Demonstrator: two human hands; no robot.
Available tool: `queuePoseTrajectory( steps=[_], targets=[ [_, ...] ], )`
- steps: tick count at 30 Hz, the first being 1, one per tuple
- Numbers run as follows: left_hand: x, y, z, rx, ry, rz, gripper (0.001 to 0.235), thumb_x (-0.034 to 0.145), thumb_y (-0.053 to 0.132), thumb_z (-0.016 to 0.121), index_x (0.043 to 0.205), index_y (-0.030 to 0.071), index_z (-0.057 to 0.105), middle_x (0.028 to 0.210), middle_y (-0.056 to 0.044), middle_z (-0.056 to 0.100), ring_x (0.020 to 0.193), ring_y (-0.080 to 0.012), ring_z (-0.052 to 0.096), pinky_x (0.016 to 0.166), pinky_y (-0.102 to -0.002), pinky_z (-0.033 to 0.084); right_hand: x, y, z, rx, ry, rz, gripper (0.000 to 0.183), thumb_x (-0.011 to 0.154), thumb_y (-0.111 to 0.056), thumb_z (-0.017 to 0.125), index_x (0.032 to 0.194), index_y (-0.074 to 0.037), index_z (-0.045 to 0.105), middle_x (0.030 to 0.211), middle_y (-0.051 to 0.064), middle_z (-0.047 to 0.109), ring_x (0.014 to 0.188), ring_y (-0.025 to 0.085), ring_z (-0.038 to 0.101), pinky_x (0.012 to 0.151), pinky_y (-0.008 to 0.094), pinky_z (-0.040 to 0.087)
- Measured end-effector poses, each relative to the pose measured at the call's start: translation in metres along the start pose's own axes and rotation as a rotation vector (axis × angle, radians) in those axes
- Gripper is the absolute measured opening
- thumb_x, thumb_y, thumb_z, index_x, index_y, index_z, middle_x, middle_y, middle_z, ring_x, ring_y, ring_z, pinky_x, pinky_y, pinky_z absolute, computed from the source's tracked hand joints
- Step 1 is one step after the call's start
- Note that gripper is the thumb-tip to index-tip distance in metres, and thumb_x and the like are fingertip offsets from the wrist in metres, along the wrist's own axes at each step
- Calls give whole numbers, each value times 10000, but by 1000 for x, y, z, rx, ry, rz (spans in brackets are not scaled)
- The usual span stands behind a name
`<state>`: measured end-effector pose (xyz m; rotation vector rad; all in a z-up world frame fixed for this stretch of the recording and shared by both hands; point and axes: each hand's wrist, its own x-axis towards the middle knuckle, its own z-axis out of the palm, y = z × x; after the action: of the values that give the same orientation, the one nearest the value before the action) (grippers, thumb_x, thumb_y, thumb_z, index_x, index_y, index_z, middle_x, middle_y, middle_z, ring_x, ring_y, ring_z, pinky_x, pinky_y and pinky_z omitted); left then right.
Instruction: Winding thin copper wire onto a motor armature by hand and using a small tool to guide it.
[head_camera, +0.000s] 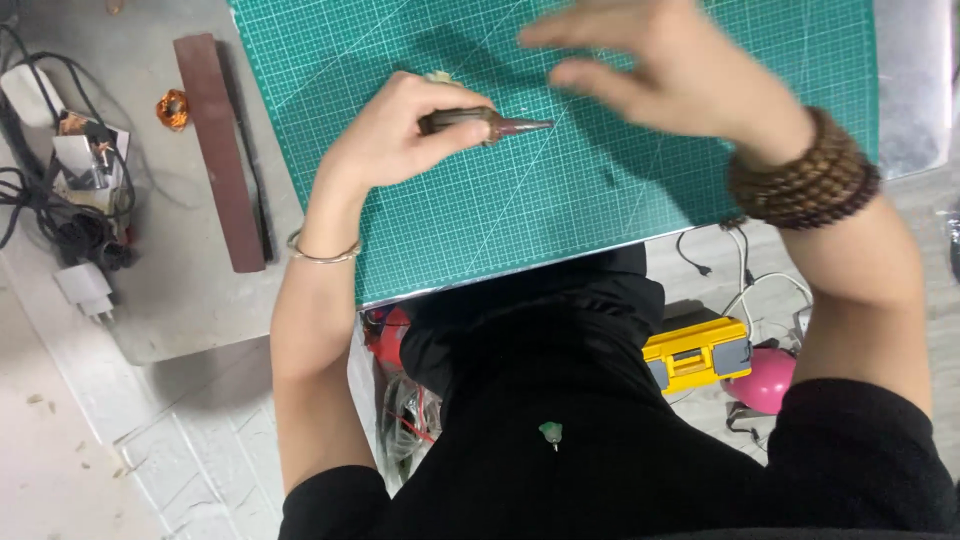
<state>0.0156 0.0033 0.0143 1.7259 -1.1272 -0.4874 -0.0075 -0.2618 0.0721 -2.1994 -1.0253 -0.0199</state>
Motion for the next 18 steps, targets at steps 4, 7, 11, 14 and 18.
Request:
queuePoseTrajectory(
  steps=[4,7,11,14,18],
  targets=[
    [5,5,0,41,-1,47,261,993,230,497,945,39,669,631,-14,554,485,-110,415,622,-270,369,22,4,24,158,-128,-19,325,948,-128,588,1164,115,592,1113,232,642,959,334,643,829,395,515],
    [5,8,-4,47,3,-52,257,974,239,512,866,53,653,611,-24,523,531,-140,404,624,-298,348,30,6,28,179,-189,49,281,940,-154,585,1120,59,622,991,148,686,811,257,664,702,339,515],
    [1,9,-5,37,27,-71,290,972,253,520,759,66,580,571,-2,439,511,-112,388,518,-264,313,34,1,29,272,-206,68,180,888,-171,649,960,-8,672,849,85,674,722,191,635,652,291,496],
    [2,11,-6,35,29,-89,245,962,233,524,876,51,663,598,-17,542,550,-127,419,548,-271,347,33,3,28,216,-222,65,122,877,-134,687,908,-19,659,752,59,581,587,148,525,550,262,434],
    [-1,4,0,23,43,-25,260,988,232,494,881,50,645,561,-6,494,501,-118,402,691,-296,394,31,3,31,139,-225,-28,113,884,-78,681,909,30,659,820,120,643,663,214,618,612,293,507]
  ],
)
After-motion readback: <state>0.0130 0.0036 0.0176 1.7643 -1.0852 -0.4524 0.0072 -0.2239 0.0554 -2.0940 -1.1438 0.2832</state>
